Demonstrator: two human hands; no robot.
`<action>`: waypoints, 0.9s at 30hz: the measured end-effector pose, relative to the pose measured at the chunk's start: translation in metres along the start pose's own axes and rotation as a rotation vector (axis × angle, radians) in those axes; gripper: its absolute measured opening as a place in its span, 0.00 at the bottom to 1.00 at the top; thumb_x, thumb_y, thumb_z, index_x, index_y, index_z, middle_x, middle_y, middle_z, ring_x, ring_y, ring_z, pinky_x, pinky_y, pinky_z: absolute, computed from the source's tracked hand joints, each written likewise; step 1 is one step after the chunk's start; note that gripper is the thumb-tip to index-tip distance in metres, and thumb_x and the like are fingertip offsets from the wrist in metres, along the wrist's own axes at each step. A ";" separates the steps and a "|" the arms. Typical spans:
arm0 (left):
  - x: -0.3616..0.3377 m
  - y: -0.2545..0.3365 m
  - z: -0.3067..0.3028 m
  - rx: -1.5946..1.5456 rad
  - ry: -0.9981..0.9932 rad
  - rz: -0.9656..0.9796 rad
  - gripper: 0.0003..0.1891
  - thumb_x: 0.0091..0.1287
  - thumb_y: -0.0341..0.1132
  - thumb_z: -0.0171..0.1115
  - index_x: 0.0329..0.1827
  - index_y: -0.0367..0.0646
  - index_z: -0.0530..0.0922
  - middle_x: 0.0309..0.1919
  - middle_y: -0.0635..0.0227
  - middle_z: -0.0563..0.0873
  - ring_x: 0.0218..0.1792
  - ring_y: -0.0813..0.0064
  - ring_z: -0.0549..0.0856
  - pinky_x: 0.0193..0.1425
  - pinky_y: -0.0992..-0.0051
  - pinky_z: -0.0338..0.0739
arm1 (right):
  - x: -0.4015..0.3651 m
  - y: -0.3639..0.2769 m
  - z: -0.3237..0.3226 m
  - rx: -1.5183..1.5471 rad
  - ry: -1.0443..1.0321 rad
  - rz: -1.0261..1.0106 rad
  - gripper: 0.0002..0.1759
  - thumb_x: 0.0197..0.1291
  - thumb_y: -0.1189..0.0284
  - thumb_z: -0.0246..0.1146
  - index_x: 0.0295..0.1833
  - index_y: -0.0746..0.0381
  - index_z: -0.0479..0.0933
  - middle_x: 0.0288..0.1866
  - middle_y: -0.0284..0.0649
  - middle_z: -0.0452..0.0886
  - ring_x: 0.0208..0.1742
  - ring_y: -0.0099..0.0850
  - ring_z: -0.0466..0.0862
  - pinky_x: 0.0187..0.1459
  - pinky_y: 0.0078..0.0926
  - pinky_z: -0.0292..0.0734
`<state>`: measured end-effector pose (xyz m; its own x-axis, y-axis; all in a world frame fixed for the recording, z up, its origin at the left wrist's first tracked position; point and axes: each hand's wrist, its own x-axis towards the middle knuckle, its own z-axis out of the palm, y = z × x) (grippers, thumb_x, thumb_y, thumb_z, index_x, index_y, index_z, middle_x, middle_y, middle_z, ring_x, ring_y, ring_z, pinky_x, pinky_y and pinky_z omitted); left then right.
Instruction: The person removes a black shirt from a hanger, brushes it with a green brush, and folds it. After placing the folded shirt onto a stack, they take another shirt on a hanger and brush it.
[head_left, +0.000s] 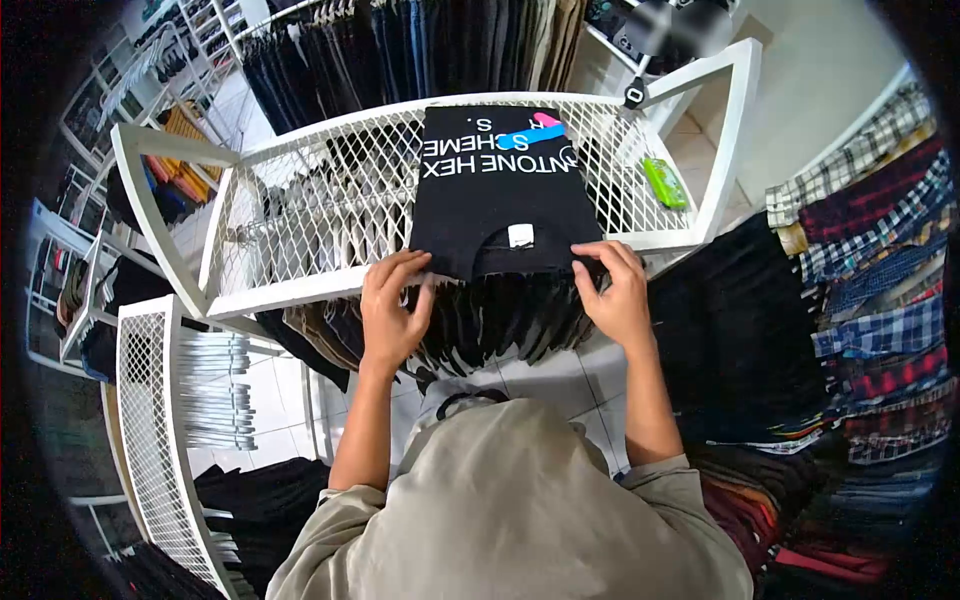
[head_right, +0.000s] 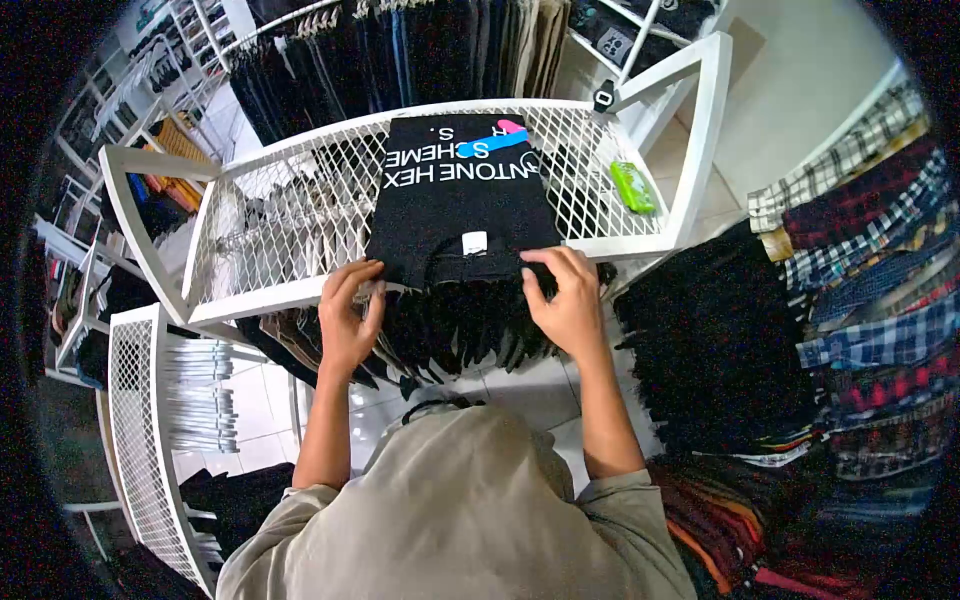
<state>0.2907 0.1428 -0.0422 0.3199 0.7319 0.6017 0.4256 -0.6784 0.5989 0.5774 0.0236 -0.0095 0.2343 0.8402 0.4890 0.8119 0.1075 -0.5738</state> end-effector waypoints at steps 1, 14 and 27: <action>0.003 0.001 0.002 0.021 0.041 -0.060 0.10 0.65 0.30 0.71 0.48 0.40 0.87 0.48 0.59 0.88 0.52 0.56 0.85 0.59 0.61 0.77 | 0.007 -0.007 0.008 0.011 0.019 -0.042 0.10 0.60 0.74 0.69 0.48 0.59 0.85 0.46 0.42 0.87 0.52 0.44 0.84 0.58 0.42 0.75; 0.004 -0.011 0.016 0.043 0.149 -0.204 0.12 0.64 0.31 0.75 0.48 0.40 0.89 0.40 0.59 0.89 0.46 0.59 0.84 0.54 0.63 0.79 | 0.053 -0.038 0.093 -0.004 -0.190 -0.177 0.22 0.64 0.72 0.69 0.64 0.55 0.79 0.50 0.41 0.85 0.52 0.41 0.81 0.61 0.39 0.72; -0.001 -0.016 0.020 0.019 0.162 -0.162 0.10 0.62 0.30 0.76 0.46 0.41 0.90 0.43 0.61 0.89 0.53 0.57 0.84 0.62 0.61 0.77 | 0.053 -0.047 0.076 0.359 -0.435 0.196 0.21 0.61 0.75 0.66 0.61 0.61 0.80 0.35 0.42 0.86 0.34 0.38 0.86 0.43 0.34 0.82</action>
<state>0.3001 0.1545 -0.0626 0.1067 0.8104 0.5760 0.4769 -0.5501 0.6856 0.5112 0.1039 -0.0067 0.0588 0.9950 0.0810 0.5265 0.0380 -0.8493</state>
